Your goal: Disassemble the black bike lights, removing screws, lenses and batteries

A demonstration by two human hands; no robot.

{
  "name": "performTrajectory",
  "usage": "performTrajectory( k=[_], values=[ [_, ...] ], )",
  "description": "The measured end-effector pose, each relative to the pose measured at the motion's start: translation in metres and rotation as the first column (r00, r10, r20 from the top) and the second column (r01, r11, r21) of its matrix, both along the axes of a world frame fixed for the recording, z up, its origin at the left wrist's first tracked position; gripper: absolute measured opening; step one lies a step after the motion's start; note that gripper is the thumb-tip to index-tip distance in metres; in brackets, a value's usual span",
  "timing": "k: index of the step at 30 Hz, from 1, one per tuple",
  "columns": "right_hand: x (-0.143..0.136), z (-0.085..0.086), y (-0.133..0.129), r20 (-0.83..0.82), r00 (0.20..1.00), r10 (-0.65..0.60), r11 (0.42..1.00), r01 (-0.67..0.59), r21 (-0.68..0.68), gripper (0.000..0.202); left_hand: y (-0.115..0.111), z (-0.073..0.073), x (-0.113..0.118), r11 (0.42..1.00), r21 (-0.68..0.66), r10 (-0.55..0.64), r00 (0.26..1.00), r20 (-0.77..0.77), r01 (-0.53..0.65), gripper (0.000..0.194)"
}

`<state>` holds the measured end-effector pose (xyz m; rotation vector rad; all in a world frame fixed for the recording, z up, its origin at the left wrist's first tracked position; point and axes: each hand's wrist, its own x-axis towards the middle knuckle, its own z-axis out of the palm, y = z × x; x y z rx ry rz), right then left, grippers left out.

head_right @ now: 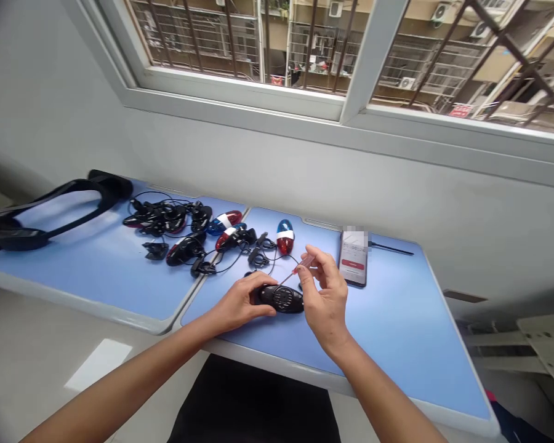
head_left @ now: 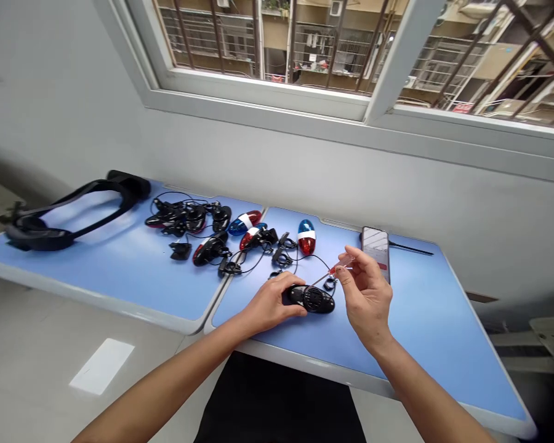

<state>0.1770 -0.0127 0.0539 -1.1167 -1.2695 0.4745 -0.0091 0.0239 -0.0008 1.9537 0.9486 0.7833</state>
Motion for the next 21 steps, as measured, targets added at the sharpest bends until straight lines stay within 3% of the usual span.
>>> performTrajectory(
  k=[8,13,21],
  values=[
    [0.051,-0.029,-0.043,0.047,0.973,-0.226,0.974,0.225,0.022,0.032,-0.003,-0.004,-0.002,1.000,-0.017,-0.002,0.998,-0.063,0.001,0.039],
    [0.051,-0.041,-0.043,0.027,0.979,-0.202,0.979,0.200,0.048,0.032,-0.003,-0.005,-0.001,1.000,0.001,0.001,0.996,-0.087,0.000,0.040],
    [0.050,-0.043,-0.043,0.133,0.980,-0.147,0.986,0.136,0.092,0.037,-0.004,-0.003,0.000,1.000,0.019,0.021,0.994,-0.107,-0.019,0.040]
  ],
)
